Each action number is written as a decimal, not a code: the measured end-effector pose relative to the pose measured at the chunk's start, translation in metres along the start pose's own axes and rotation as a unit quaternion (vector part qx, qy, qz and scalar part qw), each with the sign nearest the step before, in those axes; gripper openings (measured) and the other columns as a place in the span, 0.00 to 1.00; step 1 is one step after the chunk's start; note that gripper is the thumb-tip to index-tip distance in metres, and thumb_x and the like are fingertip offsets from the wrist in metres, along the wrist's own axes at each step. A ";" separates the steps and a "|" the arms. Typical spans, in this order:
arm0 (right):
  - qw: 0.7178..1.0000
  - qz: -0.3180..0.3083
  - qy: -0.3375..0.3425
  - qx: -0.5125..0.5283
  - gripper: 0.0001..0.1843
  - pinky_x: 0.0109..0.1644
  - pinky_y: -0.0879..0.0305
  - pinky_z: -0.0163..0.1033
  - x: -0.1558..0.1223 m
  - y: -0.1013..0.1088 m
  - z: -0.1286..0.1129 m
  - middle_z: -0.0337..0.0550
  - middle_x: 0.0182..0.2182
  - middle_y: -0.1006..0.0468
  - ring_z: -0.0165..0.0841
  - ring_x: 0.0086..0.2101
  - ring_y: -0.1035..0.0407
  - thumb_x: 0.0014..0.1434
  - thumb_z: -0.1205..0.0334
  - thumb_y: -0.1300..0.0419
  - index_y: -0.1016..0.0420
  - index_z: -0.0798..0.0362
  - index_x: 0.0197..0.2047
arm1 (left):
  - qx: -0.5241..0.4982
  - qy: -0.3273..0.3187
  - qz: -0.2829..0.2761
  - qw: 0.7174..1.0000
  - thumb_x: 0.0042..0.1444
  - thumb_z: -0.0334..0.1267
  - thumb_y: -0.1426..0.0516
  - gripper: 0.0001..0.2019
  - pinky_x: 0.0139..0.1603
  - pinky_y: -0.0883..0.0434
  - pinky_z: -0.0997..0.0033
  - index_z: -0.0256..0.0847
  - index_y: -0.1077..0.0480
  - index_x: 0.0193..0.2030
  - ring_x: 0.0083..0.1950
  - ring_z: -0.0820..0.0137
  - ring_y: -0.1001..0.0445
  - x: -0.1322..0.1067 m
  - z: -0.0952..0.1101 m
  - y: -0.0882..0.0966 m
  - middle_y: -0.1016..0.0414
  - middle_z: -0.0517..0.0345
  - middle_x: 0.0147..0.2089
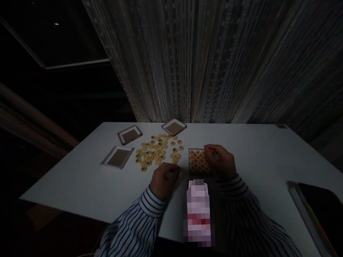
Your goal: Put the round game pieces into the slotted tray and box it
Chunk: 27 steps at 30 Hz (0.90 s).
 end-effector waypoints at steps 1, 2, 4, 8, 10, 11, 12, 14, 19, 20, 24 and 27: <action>1.000 -0.006 0.008 0.002 0.11 0.31 0.32 0.40 0.000 -0.001 -0.002 0.43 0.27 0.22 0.35 0.28 0.29 0.53 0.56 0.45 0.26 0.52 0.30 | -0.001 0.001 0.004 1.000 0.49 0.29 0.42 0.05 0.37 0.31 0.69 0.40 0.26 0.32 0.32 0.71 0.28 -0.002 -0.001 0.004 0.25 0.57 0.29; 1.000 -0.012 0.017 0.003 0.11 0.31 0.32 0.40 0.001 -0.002 -0.005 0.44 0.27 0.22 0.35 0.28 0.29 0.53 0.56 0.46 0.26 0.52 0.30 | -0.001 0.003 0.010 1.000 0.49 0.29 0.43 0.05 0.37 0.31 0.70 0.40 0.26 0.32 0.32 0.71 0.28 -0.004 -0.003 0.007 0.25 0.56 0.29; 0.999 -0.024 0.037 0.002 0.11 0.31 0.32 0.40 0.002 -0.004 -0.011 0.44 0.27 0.22 0.35 0.28 0.29 0.53 0.56 0.46 0.26 0.52 0.31 | 0.005 0.009 0.021 1.000 0.50 0.30 0.43 0.04 0.37 0.31 0.70 0.39 0.26 0.32 0.32 0.71 0.28 -0.008 -0.008 0.015 0.25 0.56 0.29; 0.997 -0.053 0.058 -0.010 0.12 0.31 0.32 0.41 0.004 -0.008 -0.023 0.45 0.26 0.23 0.35 0.27 0.29 0.53 0.56 0.46 0.26 0.52 0.30 | 0.028 0.027 0.044 0.998 0.50 0.31 0.43 0.03 0.37 0.32 0.69 0.39 0.27 0.31 0.32 0.70 0.28 -0.017 -0.022 0.031 0.25 0.56 0.29; 0.995 -0.075 0.067 -0.015 0.12 0.31 0.33 0.41 0.005 -0.012 -0.029 0.45 0.26 0.23 0.35 0.27 0.29 0.53 0.56 0.46 0.26 0.52 0.30 | 0.035 0.044 0.055 0.997 0.51 0.32 0.43 0.04 0.37 0.31 0.69 0.39 0.27 0.31 0.33 0.70 0.28 -0.021 -0.031 0.039 0.24 0.56 0.29; 0.993 -0.087 0.075 -0.015 0.11 0.31 0.33 0.41 0.006 -0.015 -0.033 0.45 0.26 0.23 0.36 0.28 0.29 0.54 0.56 0.46 0.26 0.52 0.30 | 0.040 0.055 0.060 0.996 0.51 0.33 0.43 0.04 0.37 0.31 0.69 0.39 0.27 0.31 0.33 0.70 0.28 -0.023 -0.036 0.043 0.25 0.56 0.29; 0.992 -0.095 0.085 -0.016 0.11 0.31 0.33 0.41 0.006 -0.017 -0.036 0.45 0.26 0.23 0.36 0.28 0.29 0.54 0.57 0.46 0.26 0.53 0.30 | 0.045 0.065 0.065 0.995 0.51 0.34 0.44 0.04 0.37 0.31 0.70 0.38 0.27 0.31 0.33 0.70 0.28 -0.024 -0.040 0.048 0.25 0.56 0.28; 0.988 -0.110 0.106 -0.015 0.10 0.33 0.34 0.41 0.008 -0.021 -0.043 0.45 0.26 0.22 0.36 0.28 0.29 0.54 0.58 0.46 0.26 0.53 0.30 | 0.057 0.076 0.073 0.993 0.51 0.33 0.44 0.04 0.36 0.31 0.70 0.38 0.27 0.30 0.32 0.71 0.29 -0.027 -0.046 0.056 0.26 0.57 0.27; 0.980 -0.143 0.138 -0.020 0.10 0.34 0.35 0.40 0.015 -0.028 -0.057 0.44 0.27 0.22 0.35 0.29 0.29 0.55 0.59 0.47 0.26 0.53 0.31 | 0.065 0.099 0.100 0.988 0.49 0.33 0.44 0.04 0.35 0.31 0.70 0.38 0.28 0.29 0.32 0.71 0.29 -0.031 -0.063 0.073 0.26 0.57 0.28; 0.978 -0.150 0.144 -0.022 0.10 0.34 0.35 0.40 0.016 -0.029 -0.060 0.45 0.27 0.22 0.35 0.30 0.29 0.55 0.60 0.47 0.26 0.53 0.32 | 0.065 0.105 0.107 0.987 0.49 0.33 0.44 0.04 0.35 0.31 0.70 0.38 0.28 0.29 0.32 0.71 0.29 -0.032 -0.066 0.075 0.26 0.57 0.28; 0.970 -0.178 0.167 -0.022 0.09 0.34 0.35 0.39 0.021 -0.037 -0.072 0.45 0.26 0.22 0.35 0.29 0.29 0.55 0.61 0.47 0.26 0.54 0.31 | 0.077 0.127 0.125 0.981 0.48 0.36 0.43 0.05 0.35 0.31 0.69 0.38 0.27 0.29 0.31 0.70 0.29 -0.035 -0.080 0.086 0.26 0.57 0.27; 0.965 -0.182 0.190 -0.015 0.08 0.34 0.35 0.39 0.021 -0.044 -0.080 0.45 0.27 0.22 0.34 0.29 0.29 0.55 0.62 0.46 0.26 0.54 0.31 | 0.090 0.134 0.128 0.979 0.50 0.36 0.45 0.07 0.36 0.31 0.69 0.38 0.27 0.29 0.32 0.70 0.28 -0.036 -0.089 0.091 0.25 0.56 0.28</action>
Point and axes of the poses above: each hand's wrist, its own x-axis towards the middle knuckle, its own y-axis out of the back of the hand, z = x × y, the point moved 5 cm from there along x, towards the middle knuckle
